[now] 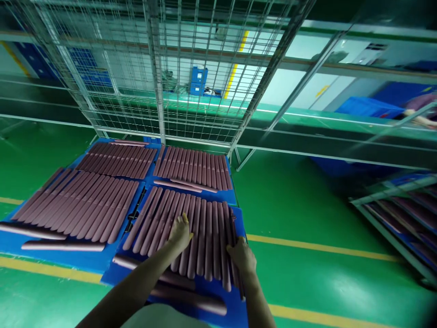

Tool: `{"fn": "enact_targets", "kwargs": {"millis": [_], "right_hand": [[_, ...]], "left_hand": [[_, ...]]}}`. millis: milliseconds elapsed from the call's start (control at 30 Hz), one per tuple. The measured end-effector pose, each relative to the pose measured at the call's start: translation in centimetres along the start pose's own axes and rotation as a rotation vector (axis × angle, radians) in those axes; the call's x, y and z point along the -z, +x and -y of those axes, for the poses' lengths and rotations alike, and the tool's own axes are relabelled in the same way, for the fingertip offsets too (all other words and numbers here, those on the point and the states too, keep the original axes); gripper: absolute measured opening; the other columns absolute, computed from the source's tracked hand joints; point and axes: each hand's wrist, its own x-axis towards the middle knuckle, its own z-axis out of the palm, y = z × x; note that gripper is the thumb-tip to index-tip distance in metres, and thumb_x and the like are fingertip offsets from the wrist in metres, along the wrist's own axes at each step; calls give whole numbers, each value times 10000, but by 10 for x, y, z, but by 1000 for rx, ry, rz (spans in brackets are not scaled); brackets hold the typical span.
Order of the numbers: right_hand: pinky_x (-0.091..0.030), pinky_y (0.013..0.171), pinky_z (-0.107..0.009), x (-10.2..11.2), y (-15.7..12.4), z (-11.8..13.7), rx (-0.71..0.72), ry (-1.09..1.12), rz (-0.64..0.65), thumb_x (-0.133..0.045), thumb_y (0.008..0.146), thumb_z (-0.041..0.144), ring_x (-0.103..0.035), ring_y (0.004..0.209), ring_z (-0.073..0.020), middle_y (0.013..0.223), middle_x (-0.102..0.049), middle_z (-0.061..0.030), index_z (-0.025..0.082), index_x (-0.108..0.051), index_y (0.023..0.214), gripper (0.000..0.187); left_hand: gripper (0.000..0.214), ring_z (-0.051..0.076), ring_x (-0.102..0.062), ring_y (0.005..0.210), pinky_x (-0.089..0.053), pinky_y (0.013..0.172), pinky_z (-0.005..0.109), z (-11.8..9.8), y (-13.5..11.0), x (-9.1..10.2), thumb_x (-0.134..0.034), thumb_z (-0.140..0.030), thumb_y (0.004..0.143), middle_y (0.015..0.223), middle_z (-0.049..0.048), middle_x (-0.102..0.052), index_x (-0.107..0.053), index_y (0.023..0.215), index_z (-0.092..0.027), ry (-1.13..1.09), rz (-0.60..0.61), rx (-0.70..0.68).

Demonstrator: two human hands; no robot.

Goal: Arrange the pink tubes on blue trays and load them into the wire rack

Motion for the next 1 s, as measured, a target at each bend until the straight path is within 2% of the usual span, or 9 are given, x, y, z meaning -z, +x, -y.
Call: {"fn": "enact_targets", "kwargs": {"millis": [200,300,400,533,633,767,867,1000], "right_hand": [[-463,801,-309,-4,8,-15,10,57,14,-457,812,230,-608,996,-251,1077,-634,-159,100,-506,1107,326],[-463,808,-300,-7,5,-17,5,73,17,-458,848,304,-607,1006,-253,1088,-630,-177,70,-505,1116,358],[-457,835,-309,-10,0,-13,18,68,14,-508,838,350,-590,1045,-273,1113,-613,-203,53,-487,1116,407],[-468,813,-358,-8,-5,-8,13,43,33,-481,856,349,-598,1034,-302,1066,-628,-201,75,-438,1136,393],[-473,797,-387,-2,-8,-6,19,12,50,-447,871,350,-609,1011,-312,1051,-634,-199,93,-397,1161,390],[-477,780,-403,5,-14,-2,49,-22,69,-406,879,351,-619,982,-316,1056,-635,-185,119,-379,1164,367],[-480,782,-390,6,-17,-2,70,-42,82,-358,886,345,-625,980,-296,1058,-631,-181,131,-386,1153,343],[-490,769,-398,0,-12,-8,116,-42,98,-325,879,357,-642,928,-281,1029,-631,-181,153,-404,1106,315]], "left_hand": [[746,325,-446,1212,-403,987,360,-2,1,-9,-615,-397,788,1273,240,-484,-383,1347,38,-156,25,43],[777,328,-401,1240,-410,974,368,-9,-2,-12,-600,-388,789,1336,235,-427,-324,1387,24,-216,13,49],[821,330,-349,1282,-346,1037,391,-19,-3,-16,-597,-376,778,1382,244,-369,-262,1414,20,-259,-28,71],[856,346,-324,1292,-382,982,467,-35,-1,-21,-576,-279,740,1511,200,-163,-163,1465,-86,-262,-36,59],[877,352,-296,1302,-394,950,507,-44,1,-22,-560,-214,686,1545,164,-51,-170,1465,-111,-225,-53,29],[927,366,-279,1313,-374,961,534,-43,2,-17,-570,-172,629,1547,162,-52,-177,1466,-105,-214,-21,42],[924,383,-240,1337,-333,997,554,-38,0,-12,-573,-160,636,1542,178,-70,-176,1468,-87,-206,5,76],[926,390,-231,1340,-279,1043,570,-30,-5,-11,-602,-261,694,1534,201,-91,-140,1475,-73,-204,36,96]]}}
